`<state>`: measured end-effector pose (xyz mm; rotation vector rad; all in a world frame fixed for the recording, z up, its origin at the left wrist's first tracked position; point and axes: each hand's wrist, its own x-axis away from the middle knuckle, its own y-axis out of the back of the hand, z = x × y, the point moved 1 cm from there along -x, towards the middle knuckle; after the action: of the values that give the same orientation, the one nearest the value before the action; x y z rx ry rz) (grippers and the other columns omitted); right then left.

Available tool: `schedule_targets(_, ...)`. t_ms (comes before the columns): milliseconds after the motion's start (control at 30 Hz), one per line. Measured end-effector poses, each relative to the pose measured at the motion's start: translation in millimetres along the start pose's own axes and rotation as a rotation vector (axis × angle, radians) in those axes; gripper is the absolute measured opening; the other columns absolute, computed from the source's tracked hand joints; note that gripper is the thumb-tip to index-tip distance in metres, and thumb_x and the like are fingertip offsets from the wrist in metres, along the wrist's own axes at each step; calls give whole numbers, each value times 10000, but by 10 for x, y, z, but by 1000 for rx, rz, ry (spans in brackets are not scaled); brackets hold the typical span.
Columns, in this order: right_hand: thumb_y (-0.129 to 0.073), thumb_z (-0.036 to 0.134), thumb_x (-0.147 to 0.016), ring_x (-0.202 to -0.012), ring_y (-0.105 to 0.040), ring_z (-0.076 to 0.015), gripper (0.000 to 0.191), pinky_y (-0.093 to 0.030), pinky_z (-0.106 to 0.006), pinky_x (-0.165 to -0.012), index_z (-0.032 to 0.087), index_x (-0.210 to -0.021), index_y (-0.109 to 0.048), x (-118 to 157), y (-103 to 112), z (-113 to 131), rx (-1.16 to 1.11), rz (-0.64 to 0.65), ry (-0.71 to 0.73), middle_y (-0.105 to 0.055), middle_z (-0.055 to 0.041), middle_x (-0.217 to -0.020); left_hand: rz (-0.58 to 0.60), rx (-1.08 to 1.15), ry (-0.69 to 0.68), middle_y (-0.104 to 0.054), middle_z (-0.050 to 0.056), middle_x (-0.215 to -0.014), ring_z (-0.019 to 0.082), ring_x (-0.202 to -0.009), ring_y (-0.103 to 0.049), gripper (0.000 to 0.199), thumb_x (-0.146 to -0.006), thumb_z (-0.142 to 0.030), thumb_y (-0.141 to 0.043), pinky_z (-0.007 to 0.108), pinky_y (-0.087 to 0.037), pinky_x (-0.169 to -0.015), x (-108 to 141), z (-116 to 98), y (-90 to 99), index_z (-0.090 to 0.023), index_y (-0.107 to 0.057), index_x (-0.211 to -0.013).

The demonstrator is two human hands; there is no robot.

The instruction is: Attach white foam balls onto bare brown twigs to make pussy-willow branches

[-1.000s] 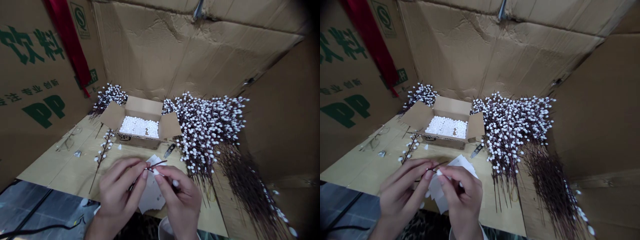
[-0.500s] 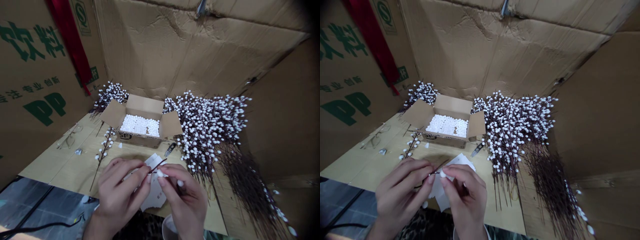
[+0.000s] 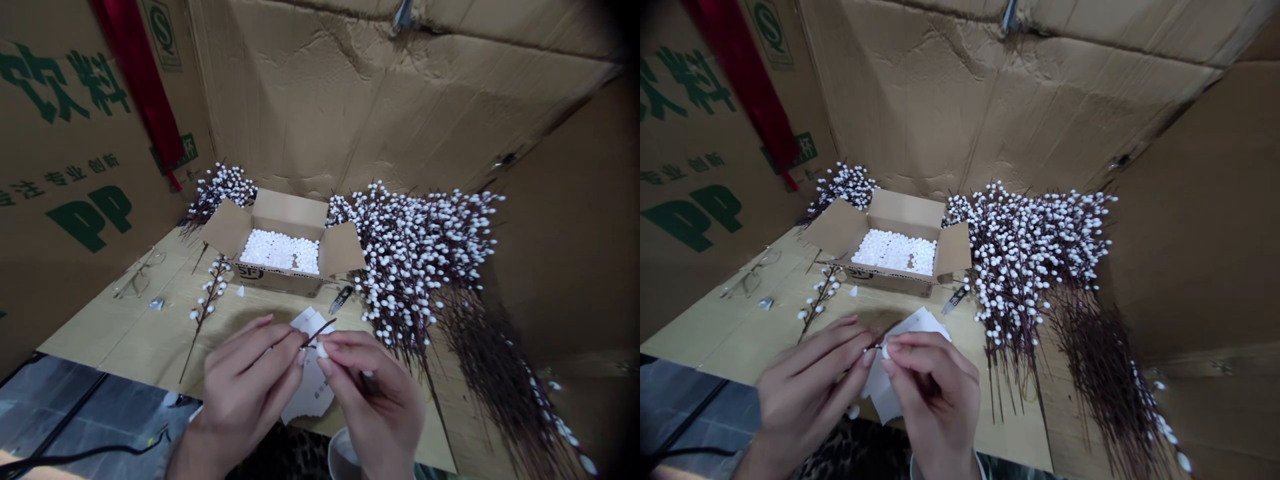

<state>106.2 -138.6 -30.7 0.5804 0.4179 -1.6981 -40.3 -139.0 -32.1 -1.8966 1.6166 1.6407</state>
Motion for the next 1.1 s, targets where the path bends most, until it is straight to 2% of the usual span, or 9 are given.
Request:
schedule_targets(267, -702, 14, -735, -742, -725, -77, 264, -569, -106, -690, 256, -834, -739, 36, -11, -26, 34, 33, 0, -761, 41, -838, 4, 29, 9, -746, 45, -890, 134, -890, -720, 153, -857, -49, -592, 188, -540, -932, 53, 27, 2, -136, -665, -959)
schedule_targets(367, -701, 16, -737, -742, -725, -84, 267, -569, -115, -677, 262, -836, -738, 49, -12, -50, 36, 23, -17, -766, 42, -835, 12, 47, -2, -745, 41, -876, 126, -848, -725, 153, -862, -39, -581, 194, -541, -939, 32, 1, 2, -135, -662, -948)
schedule_targets(567, -710, 42, -750, -632, -698, -78, 253, -536, -130, -544, 278, -838, -733, 71, -11, -95, -16, 24, -67, -769, 45, -849, 13, 66, -22, -739, 33, -863, 106, -810, -718, 134, -873, -40, -570, 190, -528, -959, -19, -35, 14, -130, -649, -935)
schedule_targets(767, -714, 38, -743, -719, -721, -93, 273, -549, -128, -604, 291, -842, -737, 84, -5, -103, -52, 14, -90, -773, 52, -828, 25, 73, -32, -728, 27, -868, 99, -817, -712, 154, -868, -24, -566, 188, -515, -976, -28, -41, 24, -131, -641, -949)
schedule_targets(933, -720, 56, -746, -627, -691, -64, 273, -523, -108, -560, 312, -840, -742, 101, 15, -135, -109, 12, -158, -775, 71, -827, 38, 28, -39, -739, 32, -860, 106, -828, -719, 143, -874, -44, -568, 181, -516, -969, -49, -45, 3, -132, -648, -953)
schedule_targets(1100, -719, 47, -737, -630, -699, -81, 268, -528, -124, -552, 296, -828, -756, 103, 20, -141, -137, -9, -174, -776, 51, -808, 47, 3, -36, -749, 42, -859, 125, -848, -729, 147, -873, -55, -566, 177, -549, -906, -31, -57, -14, -138, -660, -950)
